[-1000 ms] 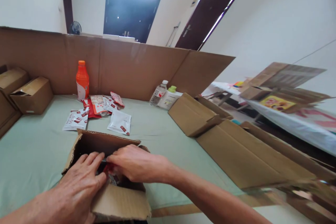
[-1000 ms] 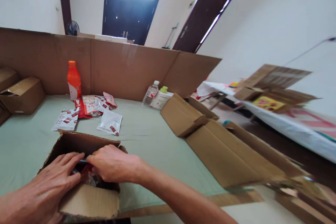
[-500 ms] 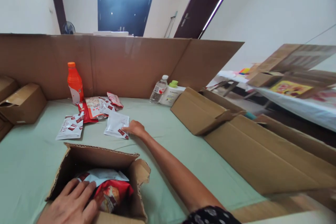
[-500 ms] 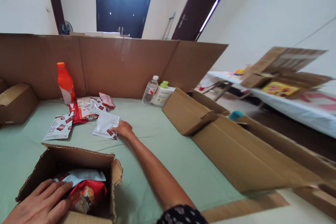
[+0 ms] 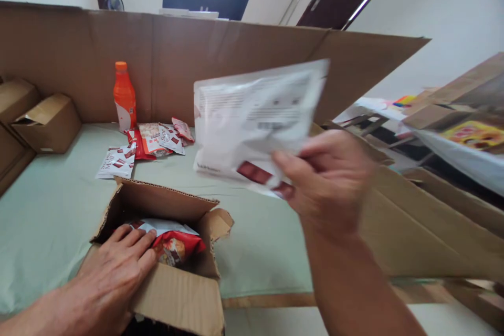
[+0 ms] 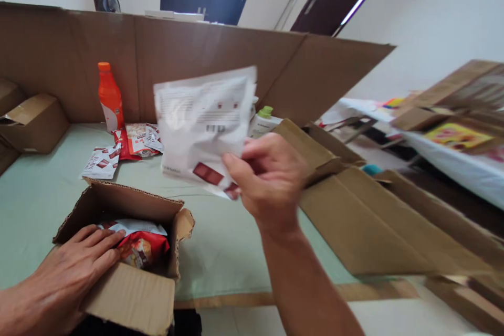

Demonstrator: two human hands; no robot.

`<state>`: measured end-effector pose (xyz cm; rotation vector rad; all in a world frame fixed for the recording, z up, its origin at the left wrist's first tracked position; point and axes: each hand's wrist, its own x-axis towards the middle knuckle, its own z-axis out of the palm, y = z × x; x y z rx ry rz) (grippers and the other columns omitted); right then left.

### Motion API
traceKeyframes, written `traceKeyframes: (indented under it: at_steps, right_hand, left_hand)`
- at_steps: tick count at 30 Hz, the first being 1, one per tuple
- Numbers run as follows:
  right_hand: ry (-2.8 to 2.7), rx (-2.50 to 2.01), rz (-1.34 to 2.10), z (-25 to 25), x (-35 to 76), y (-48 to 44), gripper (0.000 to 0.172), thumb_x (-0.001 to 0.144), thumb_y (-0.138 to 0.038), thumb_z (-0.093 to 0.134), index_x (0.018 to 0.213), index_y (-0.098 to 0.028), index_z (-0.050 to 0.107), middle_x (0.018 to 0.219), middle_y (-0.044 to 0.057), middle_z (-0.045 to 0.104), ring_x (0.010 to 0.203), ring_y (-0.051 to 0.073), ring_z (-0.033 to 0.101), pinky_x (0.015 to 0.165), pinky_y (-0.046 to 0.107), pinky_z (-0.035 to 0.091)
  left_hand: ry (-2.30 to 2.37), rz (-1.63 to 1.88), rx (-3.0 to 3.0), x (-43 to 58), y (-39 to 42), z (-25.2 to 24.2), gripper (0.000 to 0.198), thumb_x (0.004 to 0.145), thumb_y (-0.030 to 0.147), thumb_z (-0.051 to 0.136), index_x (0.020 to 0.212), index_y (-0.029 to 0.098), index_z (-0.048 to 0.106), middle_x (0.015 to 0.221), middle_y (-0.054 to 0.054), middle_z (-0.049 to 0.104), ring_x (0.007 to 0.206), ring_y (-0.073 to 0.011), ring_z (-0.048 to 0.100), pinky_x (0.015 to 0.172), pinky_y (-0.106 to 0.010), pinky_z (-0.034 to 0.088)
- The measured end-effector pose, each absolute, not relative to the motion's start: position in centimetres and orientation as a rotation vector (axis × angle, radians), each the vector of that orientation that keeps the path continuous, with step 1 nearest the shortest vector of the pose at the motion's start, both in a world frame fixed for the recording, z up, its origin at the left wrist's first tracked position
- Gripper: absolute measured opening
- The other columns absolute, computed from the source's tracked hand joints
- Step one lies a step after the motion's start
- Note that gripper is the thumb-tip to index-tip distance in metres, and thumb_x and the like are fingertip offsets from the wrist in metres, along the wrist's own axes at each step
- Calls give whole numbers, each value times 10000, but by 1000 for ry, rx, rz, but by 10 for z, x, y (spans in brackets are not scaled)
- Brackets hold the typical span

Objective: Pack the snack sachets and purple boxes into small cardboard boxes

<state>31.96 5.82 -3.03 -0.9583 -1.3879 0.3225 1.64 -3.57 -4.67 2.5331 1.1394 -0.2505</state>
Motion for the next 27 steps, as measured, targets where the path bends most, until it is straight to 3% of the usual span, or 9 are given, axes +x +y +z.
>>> traceKeyframes:
  at_steps: [4,8,11,16,21,27]
  right_hand:
    - [-1651,-829,-58,-6,298,-1,226,830,-146,754,717,-259,594,642,-52,609,497,120,551,454,242,442]
    - [-2243,-607,-127,-18,270,-3,245,934,-82,526,748,-232,581,907,23,759,700,131,679,609,230,522]
    - [-2716,-785,-44,-35,249,14,268,906,7,442,844,-193,610,906,63,745,754,158,696,629,236,492]
    - [-3060,-1299,298,-51,221,37,328,874,-11,526,1138,-166,647,1018,96,774,859,243,744,639,275,454]
    - [-3180,-1210,533,-48,212,45,199,910,-105,600,1037,-182,733,1005,104,789,927,259,749,704,272,450]
    - [-3215,-1238,486,-53,200,51,237,948,-110,568,1094,-137,753,1034,151,784,984,275,745,755,287,481]
  left_hand:
    - [1115,-105,2533,12,-36,-57,644,655,175,639,1295,173,575,1471,-163,565,1344,-370,525,1208,-584,315]
    - [1117,-112,2558,11,-38,-59,685,652,191,668,1326,176,545,1432,-160,578,1313,-379,526,1162,-567,355]
    - [1122,-59,2567,11,-39,-59,642,675,206,681,1305,176,562,1399,-157,594,1302,-382,530,1157,-567,347]
    - [1110,7,2591,9,-38,-60,661,683,198,696,1327,188,546,1369,-153,610,1273,-364,551,1134,-524,372]
    - [1066,14,2607,8,-37,-61,675,691,208,696,1345,180,532,1375,-157,609,1279,-360,552,1153,-529,355]
    - [1089,11,2626,7,-34,-61,564,670,179,686,1228,163,610,1270,-155,657,1174,-357,609,1094,-533,429]
